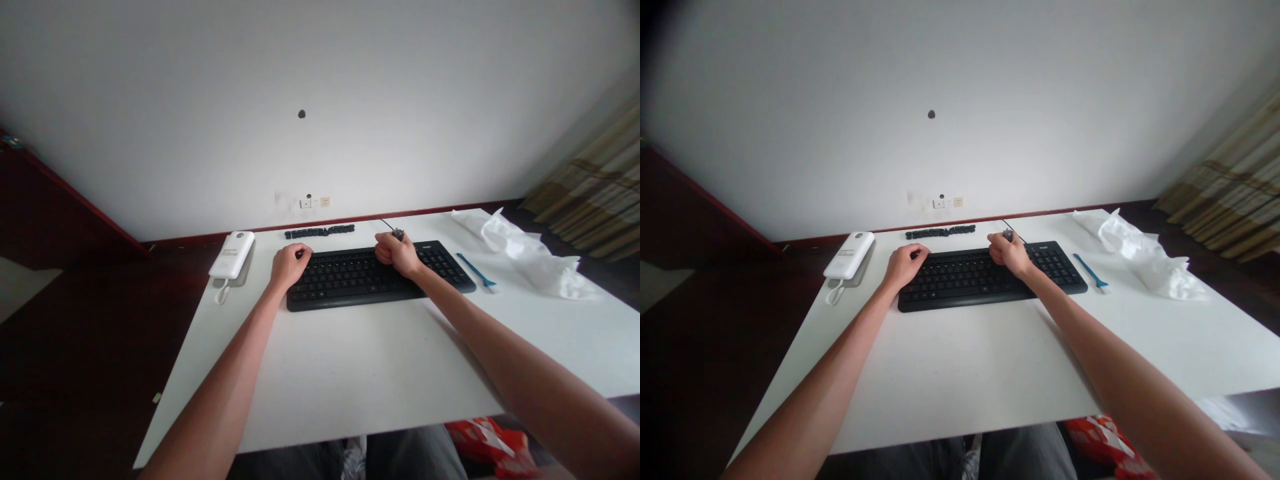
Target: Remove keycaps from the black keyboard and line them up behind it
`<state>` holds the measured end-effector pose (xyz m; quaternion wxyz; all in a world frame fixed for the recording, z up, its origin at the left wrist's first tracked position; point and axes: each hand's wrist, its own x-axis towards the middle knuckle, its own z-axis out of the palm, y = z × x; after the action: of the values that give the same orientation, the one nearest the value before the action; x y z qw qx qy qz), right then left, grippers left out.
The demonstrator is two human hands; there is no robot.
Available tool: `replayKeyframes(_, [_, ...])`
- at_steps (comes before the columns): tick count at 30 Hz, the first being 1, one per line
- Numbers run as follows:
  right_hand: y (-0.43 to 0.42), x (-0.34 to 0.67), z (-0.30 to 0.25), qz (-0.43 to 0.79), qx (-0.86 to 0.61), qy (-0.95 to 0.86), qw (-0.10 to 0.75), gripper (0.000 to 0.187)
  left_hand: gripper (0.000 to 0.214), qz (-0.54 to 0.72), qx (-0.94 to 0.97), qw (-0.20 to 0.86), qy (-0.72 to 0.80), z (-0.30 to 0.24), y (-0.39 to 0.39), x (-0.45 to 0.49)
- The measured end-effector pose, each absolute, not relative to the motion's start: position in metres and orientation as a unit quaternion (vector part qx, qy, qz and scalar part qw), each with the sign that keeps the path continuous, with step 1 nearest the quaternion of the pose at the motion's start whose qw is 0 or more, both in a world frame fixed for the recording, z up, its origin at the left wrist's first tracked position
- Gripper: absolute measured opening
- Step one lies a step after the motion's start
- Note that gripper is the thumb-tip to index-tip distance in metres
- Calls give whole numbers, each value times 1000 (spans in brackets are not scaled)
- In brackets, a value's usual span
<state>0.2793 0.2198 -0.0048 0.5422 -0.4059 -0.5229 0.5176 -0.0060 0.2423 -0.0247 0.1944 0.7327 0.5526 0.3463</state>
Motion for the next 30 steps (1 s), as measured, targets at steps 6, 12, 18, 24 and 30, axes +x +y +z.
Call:
replayKeyframes(6, [221,282,-5,524,-408,-530,527,52,19,359,719,195,562,-24,243,-4])
replayKeyframes(12, [219,281,-5,477,-449,-579,486,52,25,393,674,204,591,-21,243,-5])
replayKeyframes(18, [208,278,4,323,-510,-683,411,49,27,403,680,235,566,-21,243,-10])
replayKeyframes(24, [205,275,6,264,-519,-707,400,48,31,404,675,259,560,-25,246,-10])
replayKeyframes(30, [199,267,3,201,-498,-745,395,44,33,389,664,148,621,-21,245,-19])
